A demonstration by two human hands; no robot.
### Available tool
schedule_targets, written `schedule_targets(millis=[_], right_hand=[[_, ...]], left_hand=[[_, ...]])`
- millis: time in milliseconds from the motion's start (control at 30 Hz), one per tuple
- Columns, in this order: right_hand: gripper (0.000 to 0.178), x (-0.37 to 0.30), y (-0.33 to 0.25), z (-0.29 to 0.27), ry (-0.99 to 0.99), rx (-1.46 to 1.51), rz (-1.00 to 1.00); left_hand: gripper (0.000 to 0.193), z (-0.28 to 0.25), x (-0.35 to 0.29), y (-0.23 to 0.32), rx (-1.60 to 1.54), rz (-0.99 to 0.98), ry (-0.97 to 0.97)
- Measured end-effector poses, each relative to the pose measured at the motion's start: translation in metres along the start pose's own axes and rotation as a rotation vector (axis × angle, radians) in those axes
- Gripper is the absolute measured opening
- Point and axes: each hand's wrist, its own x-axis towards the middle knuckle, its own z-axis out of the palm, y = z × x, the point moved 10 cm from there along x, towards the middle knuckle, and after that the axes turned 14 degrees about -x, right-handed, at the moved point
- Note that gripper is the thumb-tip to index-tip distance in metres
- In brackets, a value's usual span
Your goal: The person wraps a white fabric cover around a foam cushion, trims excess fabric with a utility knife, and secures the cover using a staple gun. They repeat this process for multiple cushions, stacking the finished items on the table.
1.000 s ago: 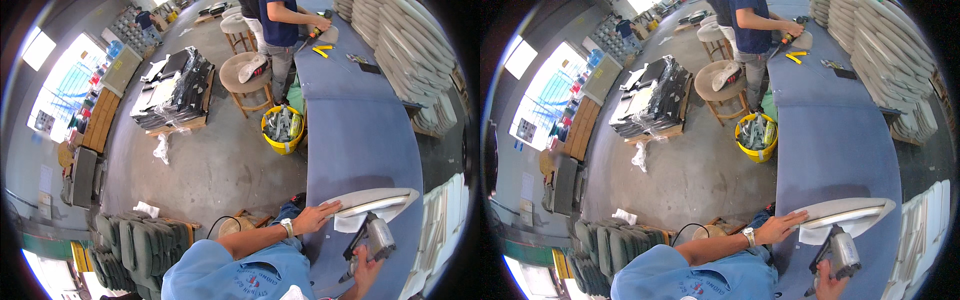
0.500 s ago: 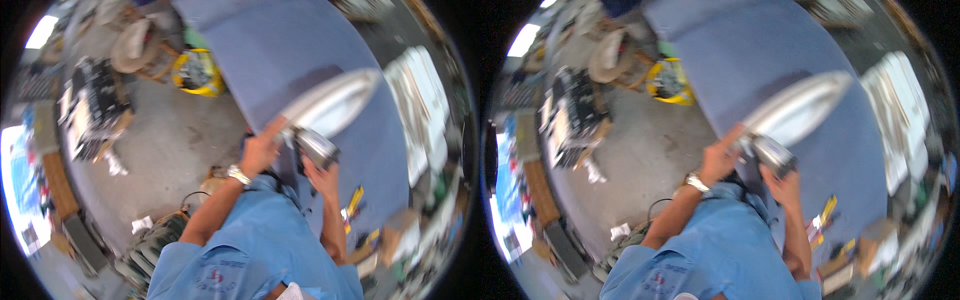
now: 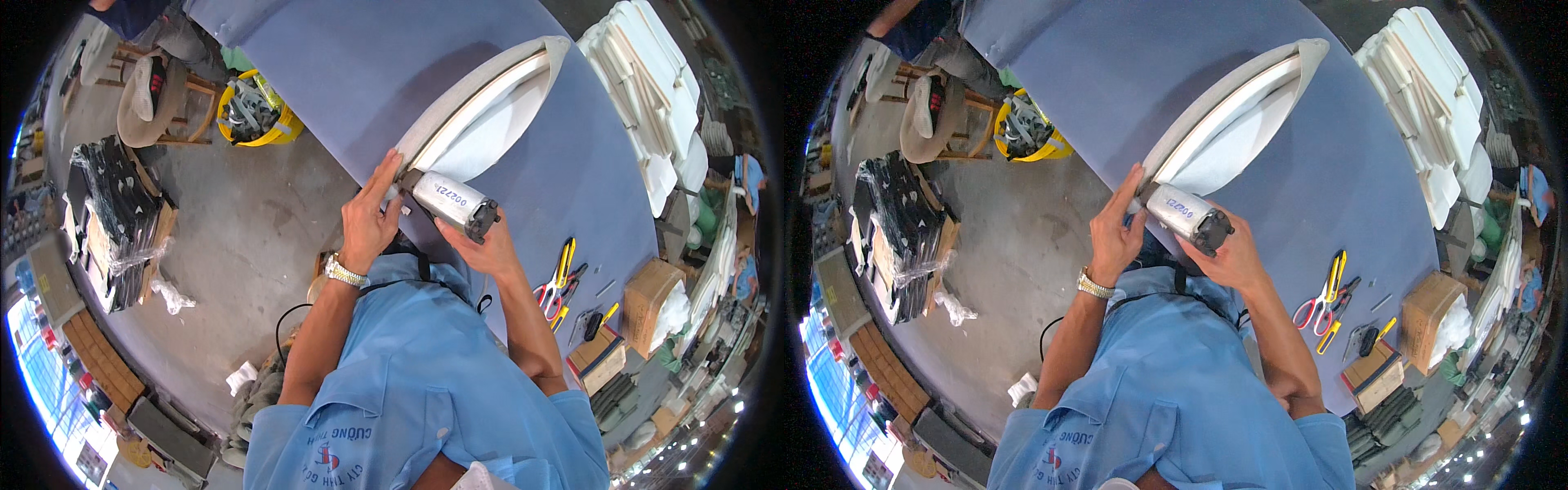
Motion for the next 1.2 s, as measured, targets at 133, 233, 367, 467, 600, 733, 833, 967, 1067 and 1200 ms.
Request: schedule_targets(millis=[133, 233, 367, 467, 600, 733, 833, 967, 1067, 1200], right_hand=[[0.039, -0.004, 0.005, 0.004, 0.002, -0.109, -0.095], [0.045, -0.003, 0.007, 0.005, -0.010, -0.117, -0.083], [0.051, 0.003, -0.001, 0.006, -0.093, -0.082, -0.013], [0.052, 0.003, -0.001, 0.008, -0.111, -0.160, -0.023], [0.052, 0.001, 0.003, 0.011, -0.145, -0.173, 0.073], [0.052, 0.000, 0.000, 0.012, -0.191, -0.253, 0.081], [0.052, 0.006, -0.002, 0.015, -0.203, -0.276, 0.088], [0.048, 0.013, -0.012, 0.016, -0.089, -0.235, -0.013], [0.042, 0.007, -0.020, 0.003, -0.006, -0.197, -0.041], [0.034, -0.056, 0.025, -0.014, 0.048, 0.046, 0.336]], left_hand=[[0.074, 0.001, -0.002, -0.006, -0.019, -0.031, 0.003], [0.074, 0.003, -0.001, -0.008, -0.006, -0.085, -0.020], [0.074, 0.002, -0.003, -0.007, -0.011, -0.040, 0.019], [0.076, 0.003, -0.004, -0.008, -0.044, -0.099, 0.020], [0.078, 0.008, -0.009, -0.012, -0.083, -0.052, 0.056], [0.079, 0.010, -0.015, -0.015, -0.091, -0.030, 0.078], [0.076, 0.004, -0.011, -0.011, -0.113, -0.070, 0.114], [0.074, -0.005, -0.001, -0.012, -0.098, -0.078, 0.111], [0.076, -0.004, -0.003, -0.020, -0.029, -0.066, 0.107], [0.075, 0.002, -0.005, -0.019, 0.015, -0.090, 0.057]])
